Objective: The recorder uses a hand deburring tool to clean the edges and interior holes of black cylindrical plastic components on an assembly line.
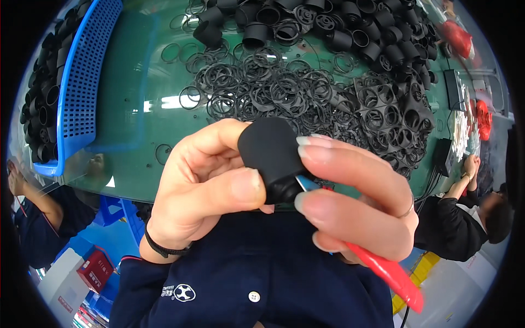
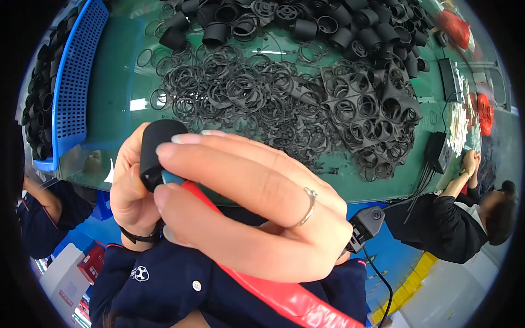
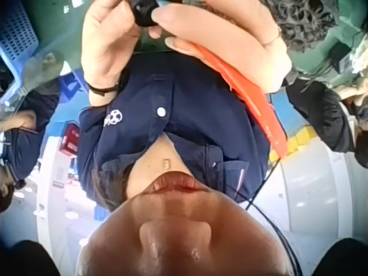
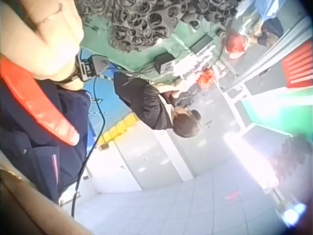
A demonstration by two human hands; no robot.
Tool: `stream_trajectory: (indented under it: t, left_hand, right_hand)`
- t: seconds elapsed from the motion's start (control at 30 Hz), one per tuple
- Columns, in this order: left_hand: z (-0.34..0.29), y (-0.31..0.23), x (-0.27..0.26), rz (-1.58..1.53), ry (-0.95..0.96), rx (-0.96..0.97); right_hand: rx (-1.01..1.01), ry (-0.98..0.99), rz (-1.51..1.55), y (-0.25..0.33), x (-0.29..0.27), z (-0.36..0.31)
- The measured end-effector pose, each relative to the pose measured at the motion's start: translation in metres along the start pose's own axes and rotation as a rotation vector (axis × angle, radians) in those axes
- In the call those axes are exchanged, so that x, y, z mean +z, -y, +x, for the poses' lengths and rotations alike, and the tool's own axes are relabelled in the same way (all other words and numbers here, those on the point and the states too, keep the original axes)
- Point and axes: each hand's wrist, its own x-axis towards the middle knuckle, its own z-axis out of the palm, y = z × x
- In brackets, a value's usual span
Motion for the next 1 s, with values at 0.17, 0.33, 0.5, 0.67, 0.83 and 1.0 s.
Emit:
stream_trajectory:
  t: [0.17,0.33,0.5,0.67,0.83,1.0]
  left_hand:
    - [-0.003,0.004,0.001,-0.144,-0.009,-0.076]
    - [-0.005,0.000,0.014,-0.145,-0.079,-0.099]
    - [0.002,-0.004,0.002,0.189,-0.096,-0.167]
    - [-0.002,0.004,0.003,-0.079,-0.098,-0.030]
    - [-0.003,0.005,0.006,-0.080,-0.150,-0.019]
    - [-0.004,0.005,0.004,-0.071,-0.152,-0.007]
  right_hand:
    - [-0.299,-0.103,-0.422,-0.007,0.014,0.003]
    - [-0.140,-0.072,-0.306,-0.003,-0.003,0.002]
    - [-0.015,-0.055,-0.248,-0.004,-0.014,-0.001]
    - [0.064,0.164,-0.092,0.009,-0.010,0.005]
    - [0.043,0.201,-0.114,0.009,-0.011,0.005]
    - [0.057,0.185,-0.097,0.009,-0.011,0.004]
